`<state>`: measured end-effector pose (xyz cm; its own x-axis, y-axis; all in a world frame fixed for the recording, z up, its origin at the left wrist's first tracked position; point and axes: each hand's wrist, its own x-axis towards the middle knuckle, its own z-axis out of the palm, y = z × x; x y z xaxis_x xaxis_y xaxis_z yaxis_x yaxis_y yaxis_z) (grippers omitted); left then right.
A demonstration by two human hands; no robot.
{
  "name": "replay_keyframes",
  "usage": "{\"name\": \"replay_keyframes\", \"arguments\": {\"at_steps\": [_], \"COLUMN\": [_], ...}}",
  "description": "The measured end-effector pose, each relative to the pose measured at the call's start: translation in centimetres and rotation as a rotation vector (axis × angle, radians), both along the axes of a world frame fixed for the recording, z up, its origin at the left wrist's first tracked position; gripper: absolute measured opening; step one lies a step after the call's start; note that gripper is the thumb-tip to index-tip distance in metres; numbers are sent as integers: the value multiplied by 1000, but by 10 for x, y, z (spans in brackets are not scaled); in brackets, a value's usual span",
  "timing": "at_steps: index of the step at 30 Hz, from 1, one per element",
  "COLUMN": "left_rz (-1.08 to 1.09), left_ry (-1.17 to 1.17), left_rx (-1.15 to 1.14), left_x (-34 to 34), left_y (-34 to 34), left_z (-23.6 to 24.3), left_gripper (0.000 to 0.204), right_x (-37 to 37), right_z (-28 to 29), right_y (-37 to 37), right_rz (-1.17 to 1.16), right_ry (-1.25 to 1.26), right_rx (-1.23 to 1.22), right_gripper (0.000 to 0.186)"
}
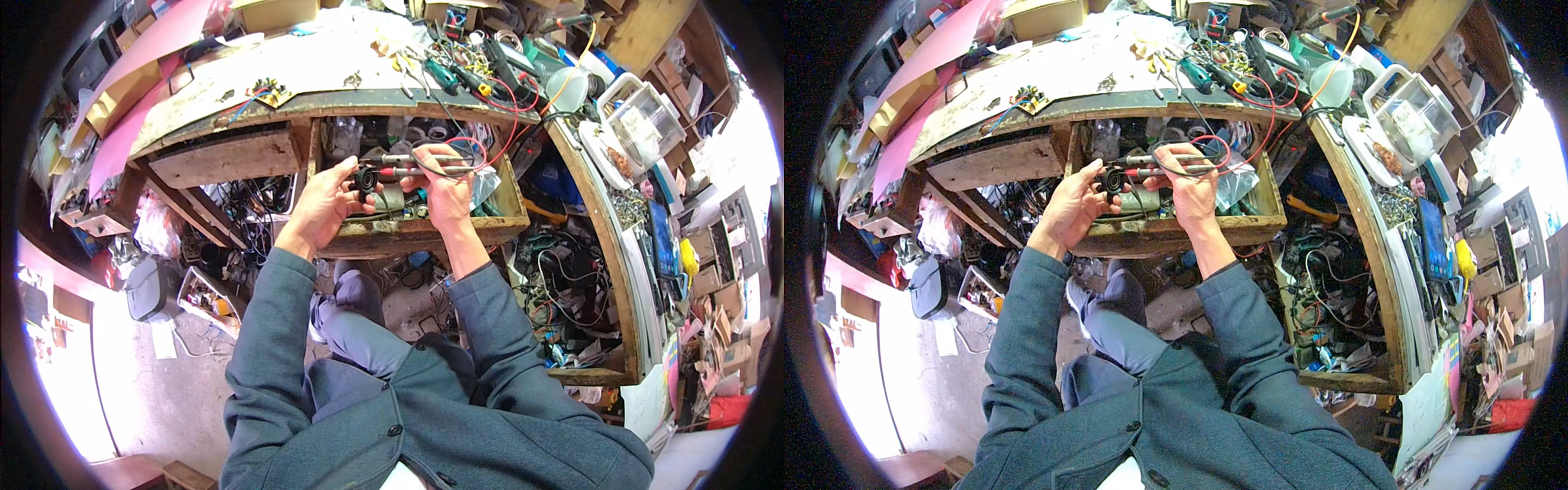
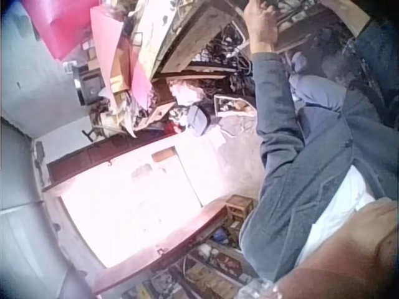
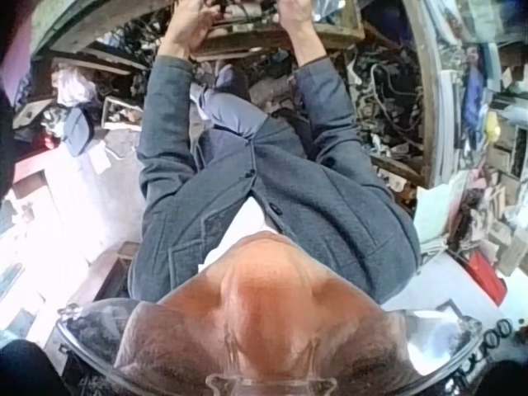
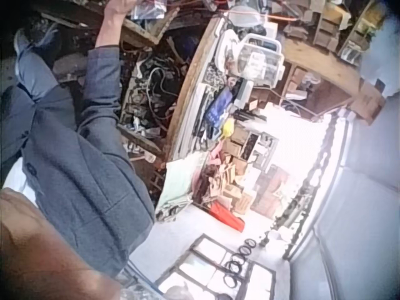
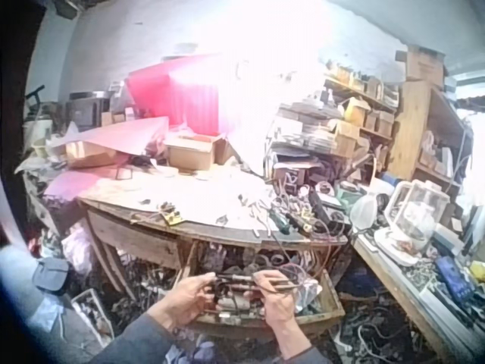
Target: The person works on a small electronic component at a cluttered workbench. They use a multimeter to test the component, then use a screwdriver to adjust a screw on the component. The person continues to manipulate the component and wires by hand.
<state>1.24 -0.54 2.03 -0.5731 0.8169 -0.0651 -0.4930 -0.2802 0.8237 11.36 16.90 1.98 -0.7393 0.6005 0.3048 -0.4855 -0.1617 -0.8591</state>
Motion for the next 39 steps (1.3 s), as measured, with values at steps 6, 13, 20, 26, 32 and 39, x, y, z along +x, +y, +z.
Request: {"name": "replay_keyframes", "arguments": {"at_steps": [6,13,20,26,32,39], "left_rz": [1,3,38,144,154,78], "left_ry": [-8,-16,-1,37,28,18], "left_rx": [29,28,27,-42,-34,52], "left_x": [-2,-2,-6,-6,-3,-7], "left_y": [2,4,3,3,3,2], "left_z": [-5,-2,-11,-15,-13,-17], "left_gripper": [36,36,31,20,23,25], "right_x": [2,2,1,3,3,3], "right_z": [2,0,1,0,0,2], "right_y": [-3,-1,0,3,3,2], "right_rz": [2,19,6,-7,-36,-50], "right_ry": [-19,-22,-12,51,38,12], "right_rx": [36,54,29,-54,-57,-51], "right_gripper": [11,11,9,8,10,13]}}
